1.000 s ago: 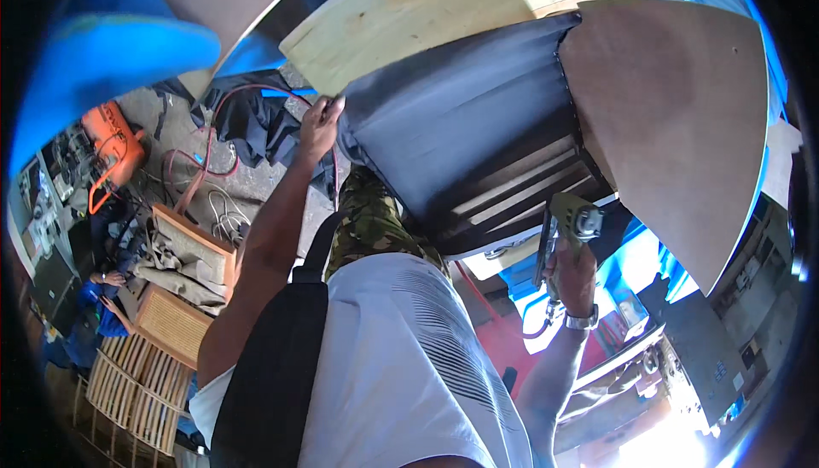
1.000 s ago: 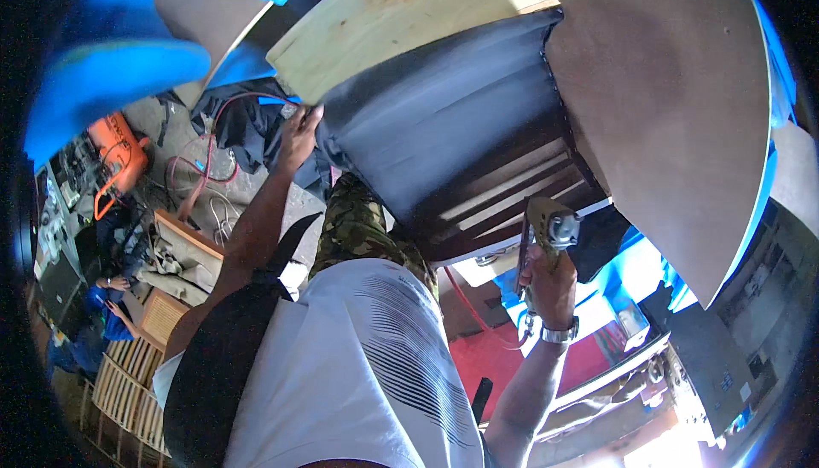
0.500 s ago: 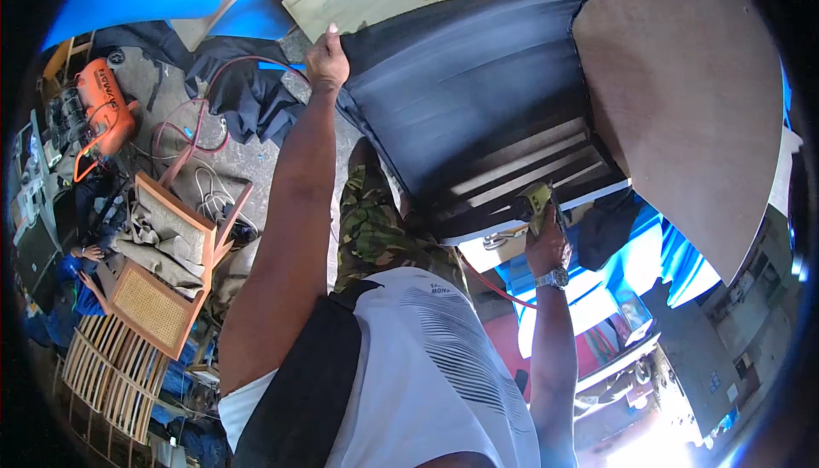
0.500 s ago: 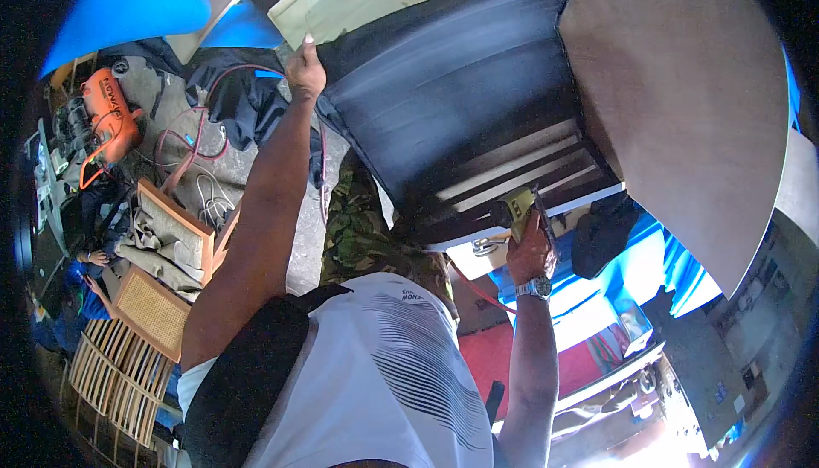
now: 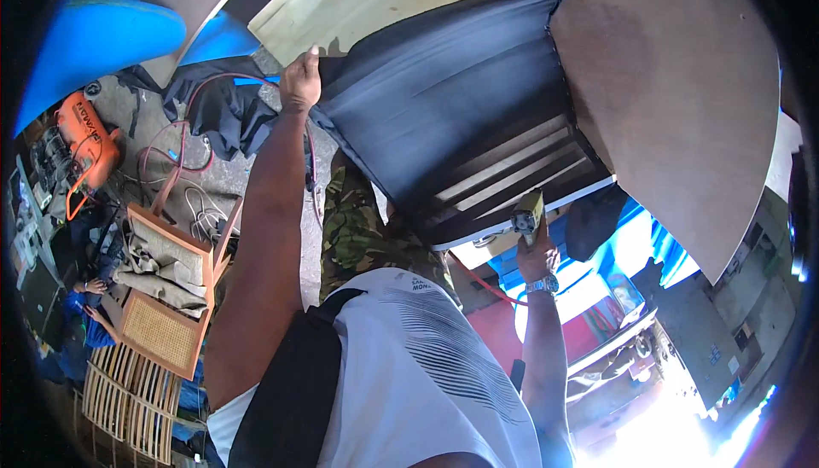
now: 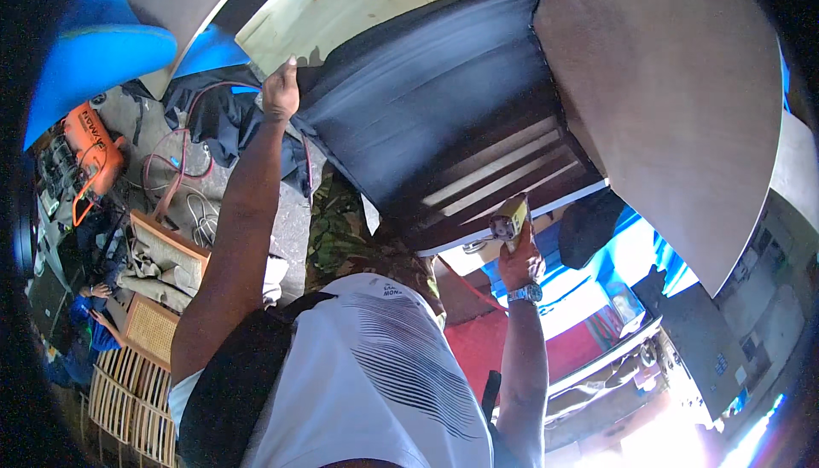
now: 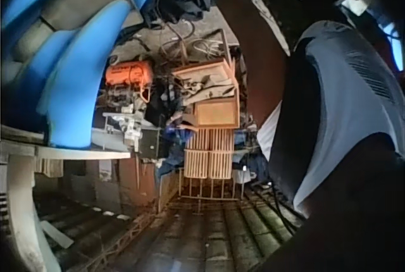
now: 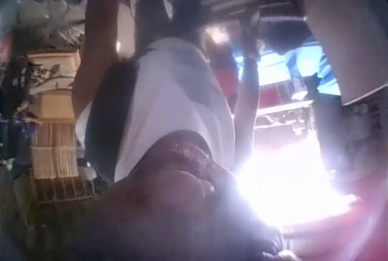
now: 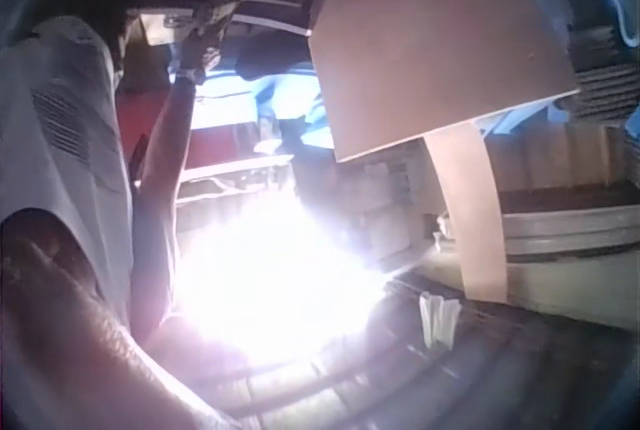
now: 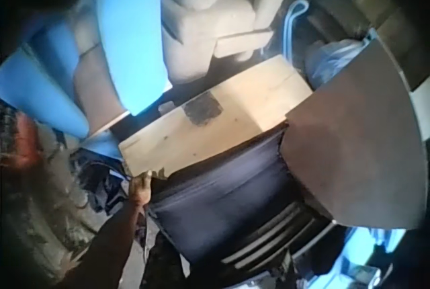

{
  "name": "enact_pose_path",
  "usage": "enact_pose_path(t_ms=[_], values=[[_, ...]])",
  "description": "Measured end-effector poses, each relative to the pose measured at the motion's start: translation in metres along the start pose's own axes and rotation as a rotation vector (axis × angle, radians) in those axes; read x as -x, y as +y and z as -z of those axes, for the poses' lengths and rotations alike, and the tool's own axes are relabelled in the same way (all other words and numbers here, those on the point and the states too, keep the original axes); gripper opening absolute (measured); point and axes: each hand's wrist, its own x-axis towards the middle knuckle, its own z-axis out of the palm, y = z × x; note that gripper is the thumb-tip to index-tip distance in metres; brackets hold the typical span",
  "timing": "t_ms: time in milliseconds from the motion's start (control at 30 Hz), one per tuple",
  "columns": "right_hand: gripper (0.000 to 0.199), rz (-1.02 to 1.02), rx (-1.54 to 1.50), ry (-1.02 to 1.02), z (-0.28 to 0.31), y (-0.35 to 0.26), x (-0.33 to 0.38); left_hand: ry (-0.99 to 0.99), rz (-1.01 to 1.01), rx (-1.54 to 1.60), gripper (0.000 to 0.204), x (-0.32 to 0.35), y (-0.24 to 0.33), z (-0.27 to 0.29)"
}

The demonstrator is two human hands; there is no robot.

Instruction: Attach fabric to a furniture frame using a pneumatic staple gun and trim excess material with scissors.

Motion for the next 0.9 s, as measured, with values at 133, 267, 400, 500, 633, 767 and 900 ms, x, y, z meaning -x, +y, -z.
enact_pose_path(t_ms=[133, 267, 400, 500, 633, 767, 900], values=[[0.075, 0.089, -0.016, 0.097, -0.007, 0.009, 0.001, -0.049, -0.050, 0.126, 0.058, 0.003, 0.003, 0.005], [0.076, 0.111, -0.013, 0.083, -0.011, 0.018, 0.001, -0.365, -0.078, -0.096, 0.055, 0.028, 0.022, 0.051], [0.079, 0.139, -0.002, 0.093, -0.019, 0.025, 0.002, -0.352, -0.175, -0.105, 0.065, 0.056, 0.010, 0.075], [0.073, 0.187, -0.034, 0.148, -0.025, 0.024, 0.001, -0.379, -0.060, -0.088, 0.058, 0.061, 0.014, 0.085], [0.067, 0.212, -0.053, 0.201, -0.028, 0.015, 0.000, -0.119, 0.076, 0.391, 0.032, 0.082, -0.005, 0.070], [0.064, 0.155, -0.080, 0.227, -0.033, 0.002, 0.005, 0.577, 0.197, 0.447, 0.032, 0.096, -0.025, -0.008], [0.062, 0.107, -0.060, 0.228, -0.034, -0.001, 0.009, 0.864, 0.349, 0.404, 0.038, 0.063, -0.007, -0.017]])
